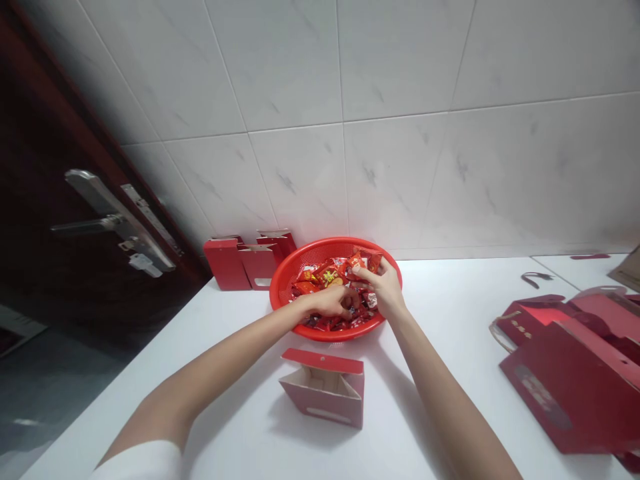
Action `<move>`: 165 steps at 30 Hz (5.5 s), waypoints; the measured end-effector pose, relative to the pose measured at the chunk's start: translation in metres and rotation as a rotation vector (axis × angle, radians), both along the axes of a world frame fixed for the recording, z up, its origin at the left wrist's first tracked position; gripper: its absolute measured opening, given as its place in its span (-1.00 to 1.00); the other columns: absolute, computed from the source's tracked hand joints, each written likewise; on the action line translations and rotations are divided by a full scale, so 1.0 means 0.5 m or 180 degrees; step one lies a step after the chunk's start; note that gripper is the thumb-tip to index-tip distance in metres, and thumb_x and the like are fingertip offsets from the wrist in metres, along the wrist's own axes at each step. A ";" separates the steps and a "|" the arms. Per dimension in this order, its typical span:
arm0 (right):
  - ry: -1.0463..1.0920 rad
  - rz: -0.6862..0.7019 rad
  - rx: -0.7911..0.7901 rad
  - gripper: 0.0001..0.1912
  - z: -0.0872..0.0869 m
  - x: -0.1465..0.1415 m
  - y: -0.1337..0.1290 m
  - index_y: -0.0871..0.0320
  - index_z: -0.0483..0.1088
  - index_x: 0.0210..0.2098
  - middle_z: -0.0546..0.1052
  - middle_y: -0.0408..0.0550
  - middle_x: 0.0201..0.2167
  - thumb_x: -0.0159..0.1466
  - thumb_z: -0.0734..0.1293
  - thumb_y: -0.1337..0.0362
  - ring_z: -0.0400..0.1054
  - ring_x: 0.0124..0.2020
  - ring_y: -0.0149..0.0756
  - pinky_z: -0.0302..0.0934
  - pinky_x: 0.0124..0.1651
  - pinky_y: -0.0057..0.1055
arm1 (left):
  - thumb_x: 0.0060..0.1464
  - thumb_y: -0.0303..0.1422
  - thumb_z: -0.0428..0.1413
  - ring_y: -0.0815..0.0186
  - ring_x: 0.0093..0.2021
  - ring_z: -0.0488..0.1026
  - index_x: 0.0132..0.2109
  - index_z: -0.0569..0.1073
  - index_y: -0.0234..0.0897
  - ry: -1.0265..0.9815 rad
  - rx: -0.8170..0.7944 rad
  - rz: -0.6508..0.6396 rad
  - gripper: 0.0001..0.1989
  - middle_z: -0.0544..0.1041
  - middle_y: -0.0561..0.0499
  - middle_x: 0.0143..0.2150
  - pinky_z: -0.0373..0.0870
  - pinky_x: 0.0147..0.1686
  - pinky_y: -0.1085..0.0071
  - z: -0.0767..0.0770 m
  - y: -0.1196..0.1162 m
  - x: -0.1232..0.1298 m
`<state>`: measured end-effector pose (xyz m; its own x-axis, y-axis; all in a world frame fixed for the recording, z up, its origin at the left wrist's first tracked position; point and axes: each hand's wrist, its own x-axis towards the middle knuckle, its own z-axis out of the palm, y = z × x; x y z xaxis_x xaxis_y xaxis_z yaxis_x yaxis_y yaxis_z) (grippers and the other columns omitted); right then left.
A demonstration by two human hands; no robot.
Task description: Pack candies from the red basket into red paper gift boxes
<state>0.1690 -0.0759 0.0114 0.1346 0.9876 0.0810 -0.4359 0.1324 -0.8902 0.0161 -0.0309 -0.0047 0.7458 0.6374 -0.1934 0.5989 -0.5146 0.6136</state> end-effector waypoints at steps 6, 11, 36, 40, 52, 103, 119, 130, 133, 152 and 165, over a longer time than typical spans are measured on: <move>0.0218 0.0162 -0.0076 -0.63 0.021 0.025 -0.005 0.10 0.47 -0.35 0.57 -0.16 -0.38 -0.14 0.57 0.20 0.48 -0.36 -0.23 0.44 -0.34 -0.31 | -0.02 -0.34 0.22 0.23 -0.25 0.51 -0.09 0.51 -0.30 -0.1409 0.0195 0.0797 -0.70 0.58 -0.05 -0.15 0.46 -0.19 0.31 0.033 -0.008 -0.019; 0.0251 0.0388 0.0012 -0.67 0.061 0.052 -0.025 0.10 0.49 -0.37 0.59 -0.15 -0.37 -0.13 0.56 0.21 0.48 -0.31 -0.23 0.45 -0.32 -0.34 | -0.04 -0.22 0.29 0.22 -0.10 0.52 -0.05 0.47 -0.28 -0.2393 0.0475 0.1382 -0.60 0.56 -0.06 -0.09 0.47 -0.02 0.27 0.060 -0.033 -0.042; -0.0507 0.1459 0.0736 -0.61 0.155 0.071 -0.155 0.07 0.56 -0.13 0.60 -0.07 -0.31 0.03 0.55 0.20 0.49 -0.34 -0.20 0.45 -0.41 -0.32 | 0.18 -0.19 0.19 0.03 0.17 0.46 -0.17 0.70 -0.01 -0.0683 0.0156 0.0375 -0.82 0.62 -0.08 0.04 0.33 0.18 0.21 0.211 -0.315 -0.179; -0.0632 0.1695 0.0860 -0.56 0.162 0.073 -0.171 0.06 0.56 -0.08 0.56 -0.10 -0.37 0.03 0.56 0.23 0.46 -0.39 -0.23 0.42 -0.38 -0.31 | 0.26 -0.22 0.11 0.15 -0.03 0.53 -0.07 0.65 -0.10 -0.0685 0.0332 0.0470 -0.76 0.61 -0.06 -0.01 0.40 -0.01 0.34 0.182 -0.297 -0.149; -0.1229 0.2859 0.0687 -0.53 0.169 0.053 -0.190 0.14 0.49 0.00 0.51 -0.15 -0.35 0.11 0.56 0.29 0.42 -0.33 -0.33 0.38 -0.23 -0.38 | -0.03 -0.29 0.34 0.12 0.03 0.46 0.08 0.50 -0.14 -0.0603 0.0059 0.0605 -0.52 0.55 0.01 0.03 0.39 0.04 0.28 0.176 -0.296 -0.138; -0.4866 0.1707 0.1295 -0.73 0.132 -0.024 -0.226 0.14 0.33 -0.54 0.35 -0.17 -0.61 0.10 0.20 0.61 0.04 -0.58 -0.43 -0.20 -0.43 -0.37 | 0.03 -0.13 0.32 0.12 0.06 0.45 0.11 0.51 -0.08 -0.0684 0.0222 0.0697 -0.51 0.54 -0.01 0.05 0.40 0.02 0.28 0.163 -0.281 -0.145; -0.3757 0.1665 0.1038 -0.85 0.150 0.005 -0.201 0.15 0.48 -0.36 0.59 -0.08 -0.39 0.30 0.29 0.37 0.39 -0.39 -0.32 0.12 -0.35 -0.40 | 0.17 -0.17 0.22 0.20 -0.08 0.49 0.03 0.58 -0.13 -0.0899 0.0240 0.0805 -0.69 0.58 -0.02 -0.04 0.41 -0.10 0.34 0.157 -0.273 -0.139; -0.3649 0.1393 0.0936 -0.64 0.130 0.059 -0.157 0.13 0.45 -0.06 0.58 0.01 -0.12 0.22 0.44 0.09 0.46 -0.16 -0.17 0.29 -0.20 -0.30 | 0.26 -0.17 0.11 0.27 -0.30 0.48 -0.18 0.65 -0.19 -0.0951 0.0944 0.1004 -0.73 0.58 -0.02 -0.26 0.36 -0.26 0.37 0.127 -0.246 -0.133; -0.3679 0.1936 0.0714 -0.50 0.117 0.057 -0.143 0.16 0.42 0.07 0.59 -0.01 -0.16 0.18 0.48 0.14 0.45 -0.23 -0.20 0.28 -0.26 -0.33 | 0.24 -0.20 0.13 0.26 -0.28 0.50 -0.19 0.65 -0.20 -0.1102 0.0908 0.1029 -0.76 0.60 -0.03 -0.26 0.38 -0.27 0.38 0.126 -0.244 -0.136; -0.1334 0.1199 0.0482 -0.53 0.091 0.028 -0.102 0.12 0.32 -0.44 0.50 -0.16 -0.51 0.00 0.57 -0.04 0.35 -0.51 -0.37 0.18 -0.49 -0.45 | 0.05 -0.05 0.29 0.24 -0.20 0.53 0.17 0.47 -0.21 -0.2541 0.0319 0.2013 -0.41 0.55 -0.03 -0.23 0.53 -0.20 0.34 0.130 -0.229 -0.135; -0.1330 0.1261 0.1102 -0.65 0.086 0.027 -0.100 0.10 0.37 -0.27 0.48 -0.20 -0.48 0.15 0.51 0.05 0.32 -0.53 -0.43 0.20 -0.50 -0.47 | -0.01 -0.22 0.36 0.39 -0.47 0.41 -0.05 0.59 -0.25 -0.3105 0.0641 0.2002 -0.63 0.43 0.13 -0.52 0.45 -0.44 0.50 0.127 -0.237 -0.121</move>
